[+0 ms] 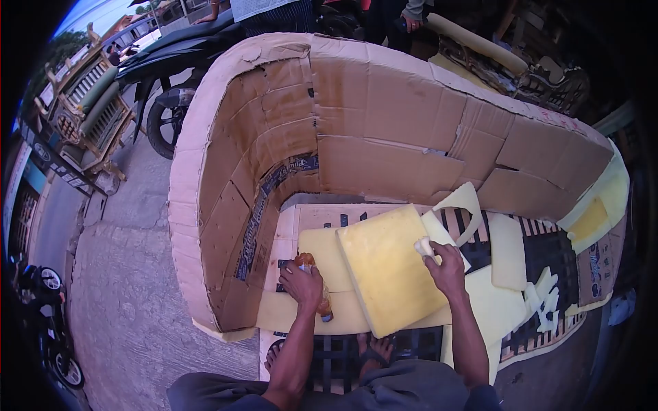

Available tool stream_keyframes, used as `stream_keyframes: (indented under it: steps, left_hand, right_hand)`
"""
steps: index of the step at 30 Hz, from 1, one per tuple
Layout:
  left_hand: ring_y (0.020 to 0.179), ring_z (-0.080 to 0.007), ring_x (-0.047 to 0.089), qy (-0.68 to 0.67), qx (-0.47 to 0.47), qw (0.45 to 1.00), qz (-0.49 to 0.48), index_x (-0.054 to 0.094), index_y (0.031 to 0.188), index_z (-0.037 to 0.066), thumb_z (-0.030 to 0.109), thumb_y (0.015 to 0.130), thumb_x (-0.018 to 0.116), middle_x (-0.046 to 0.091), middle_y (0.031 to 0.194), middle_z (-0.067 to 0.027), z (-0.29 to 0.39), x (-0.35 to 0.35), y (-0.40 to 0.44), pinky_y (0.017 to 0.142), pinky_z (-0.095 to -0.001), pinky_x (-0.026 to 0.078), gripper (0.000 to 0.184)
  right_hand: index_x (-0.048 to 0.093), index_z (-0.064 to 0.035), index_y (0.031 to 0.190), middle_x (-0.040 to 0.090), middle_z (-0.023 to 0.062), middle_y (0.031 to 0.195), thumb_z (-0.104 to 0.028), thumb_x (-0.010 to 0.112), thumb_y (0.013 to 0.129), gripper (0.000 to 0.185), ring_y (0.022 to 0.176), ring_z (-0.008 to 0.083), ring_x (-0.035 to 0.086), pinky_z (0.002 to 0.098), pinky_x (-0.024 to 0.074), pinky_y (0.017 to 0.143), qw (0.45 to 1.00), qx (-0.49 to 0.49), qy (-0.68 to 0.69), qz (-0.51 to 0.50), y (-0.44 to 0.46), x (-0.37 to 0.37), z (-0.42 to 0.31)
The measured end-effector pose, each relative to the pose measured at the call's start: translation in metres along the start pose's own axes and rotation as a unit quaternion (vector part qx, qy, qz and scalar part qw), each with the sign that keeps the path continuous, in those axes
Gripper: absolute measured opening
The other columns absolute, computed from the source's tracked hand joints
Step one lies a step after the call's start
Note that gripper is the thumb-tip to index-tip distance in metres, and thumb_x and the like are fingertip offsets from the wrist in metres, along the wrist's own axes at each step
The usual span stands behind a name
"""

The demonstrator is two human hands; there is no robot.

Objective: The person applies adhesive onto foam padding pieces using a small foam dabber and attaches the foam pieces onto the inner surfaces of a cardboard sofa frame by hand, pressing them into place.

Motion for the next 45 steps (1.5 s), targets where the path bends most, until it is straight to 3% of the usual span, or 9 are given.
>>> stream_keyframes:
  steps: [4, 9, 13, 15, 18, 20, 23, 35, 45]
  left_hand:
    - [0.126, -0.0481, 0.04, -0.03, 0.095, 0.991, 0.094, 0.05, 0.128, -0.008, 0.016, 0.083, 0.068, 0.04, 0.138, -0.0321, 0.032, -0.025, 0.001, 0.105, -0.0588, 0.034, 0.054]
    - [0.127, -0.0434, 0.041, -0.093, 0.124, 0.988, 0.003, 0.059, 0.122, -0.004, 0.016, 0.085, 0.066, 0.05, 0.13, -0.0283, 0.054, -0.023, -0.007, 0.109, -0.0544, 0.032, 0.043]
    - [0.124, -0.042, 0.044, -0.118, 0.133, 0.982, -0.066, 0.063, 0.118, -0.005, 0.02, 0.087, 0.064, 0.054, 0.128, -0.0279, 0.061, 0.002, -0.013, 0.108, -0.0515, 0.034, 0.04]
    - [0.118, -0.0399, 0.051, -0.121, 0.167, 0.975, -0.081, 0.065, 0.116, -0.002, 0.019, 0.087, 0.064, 0.062, 0.118, -0.0254, 0.063, 0.008, -0.009, 0.105, -0.0501, 0.037, 0.036]
    - [0.106, -0.0375, 0.06, -0.172, 0.126, 0.967, -0.142, 0.069, 0.108, 0.002, 0.019, 0.088, 0.063, 0.068, 0.108, -0.0197, 0.063, 0.027, -0.011, 0.097, -0.0472, 0.044, 0.027]
    - [0.096, -0.0353, 0.063, -0.185, 0.137, 0.962, -0.15, 0.07, 0.104, 0.001, 0.018, 0.089, 0.063, 0.069, 0.102, -0.019, 0.06, 0.039, -0.014, 0.089, -0.0455, 0.048, 0.024]
    - [0.084, -0.0324, 0.064, -0.215, 0.144, 0.952, -0.161, 0.071, 0.101, 0.001, 0.018, 0.09, 0.063, 0.07, 0.095, -0.0188, 0.066, 0.054, -0.016, 0.08, -0.0435, 0.051, 0.021]
    - [0.099, -0.0241, 0.066, -0.344, 0.168, 0.879, -0.283, 0.066, 0.115, 0.001, 0.028, 0.094, 0.07, 0.07, 0.105, -0.0141, 0.172, 0.025, -0.101, 0.083, -0.0379, 0.053, 0.035]
    - [0.108, -0.0233, 0.057, -0.348, 0.201, 0.896, -0.187, 0.069, 0.092, 0.003, 0.019, 0.087, 0.077, 0.061, 0.113, -0.0081, 0.173, 0.014, -0.093, 0.095, -0.0406, 0.047, 0.018]
  right_hand:
    - [0.069, -0.0062, 0.122, 0.062, 0.0128, 0.095, -0.014, 0.074, 0.081, 0.042, 0.093, 0.0306, 0.058, 0.0449, 0.0472, 0.084, 0.968, -0.176, -0.038, 0.172, 0.131, -0.015, -0.087]
    - [0.073, -0.0109, 0.11, 0.065, 0.0107, 0.094, -0.018, 0.071, 0.082, 0.029, 0.094, 0.0297, 0.06, 0.0435, 0.0469, 0.085, 0.939, -0.085, -0.201, 0.268, 0.247, 0.007, -0.077]
    - [0.076, -0.0035, 0.101, 0.072, 0.0193, 0.105, -0.022, 0.068, 0.086, 0.026, 0.102, 0.0347, 0.068, 0.0421, 0.0497, 0.09, 0.932, -0.098, -0.293, -0.192, 0.213, 0.165, 0.005]
    - [0.075, -0.0006, 0.098, 0.073, 0.0149, 0.108, -0.023, 0.07, 0.087, 0.025, 0.107, 0.0281, 0.068, 0.0414, 0.0504, 0.092, 0.971, 0.181, 0.079, -0.137, 0.166, 0.147, 0.024]
    - [0.072, -0.0015, 0.111, 0.073, 0.0052, 0.111, -0.027, 0.067, 0.095, 0.031, 0.105, 0.0167, 0.067, 0.0367, 0.0509, 0.088, 0.946, 0.204, 0.251, -0.016, 0.105, 0.14, 0.069]
    - [0.065, -0.0051, 0.125, 0.07, -0.0009, 0.112, -0.023, 0.065, 0.099, 0.031, 0.101, 0.0087, 0.064, 0.0304, 0.0499, 0.084, 0.818, 0.273, 0.495, -0.108, 0.043, 0.127, 0.052]
    - [0.06, 0.0026, 0.128, 0.068, 0.0012, 0.101, -0.023, 0.069, 0.097, 0.041, 0.086, 0.0096, 0.059, 0.0262, 0.0462, 0.078, 0.754, 0.24, 0.611, -0.032, 0.016, 0.081, 0.025]
    - [0.062, -0.0057, 0.121, 0.07, 0.0105, 0.091, -0.029, 0.084, 0.081, 0.051, 0.08, 0.0234, 0.063, 0.0366, 0.0493, 0.07, 0.961, 0.238, 0.131, 0.045, -0.06, 0.003, 0.033]
    - [0.069, -0.0023, 0.12, 0.07, 0.0054, 0.094, -0.015, 0.079, 0.087, 0.036, 0.072, 0.0085, 0.054, 0.0261, 0.0464, 0.066, 0.94, 0.2, 0.277, -0.003, -0.057, 0.003, -0.017]
Point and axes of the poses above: each hand's wrist, its own y-axis towards the middle knuckle, its own x-axis out of the palm, z = x × y, the point moved 8 cm from there along y, towards the middle knuckle
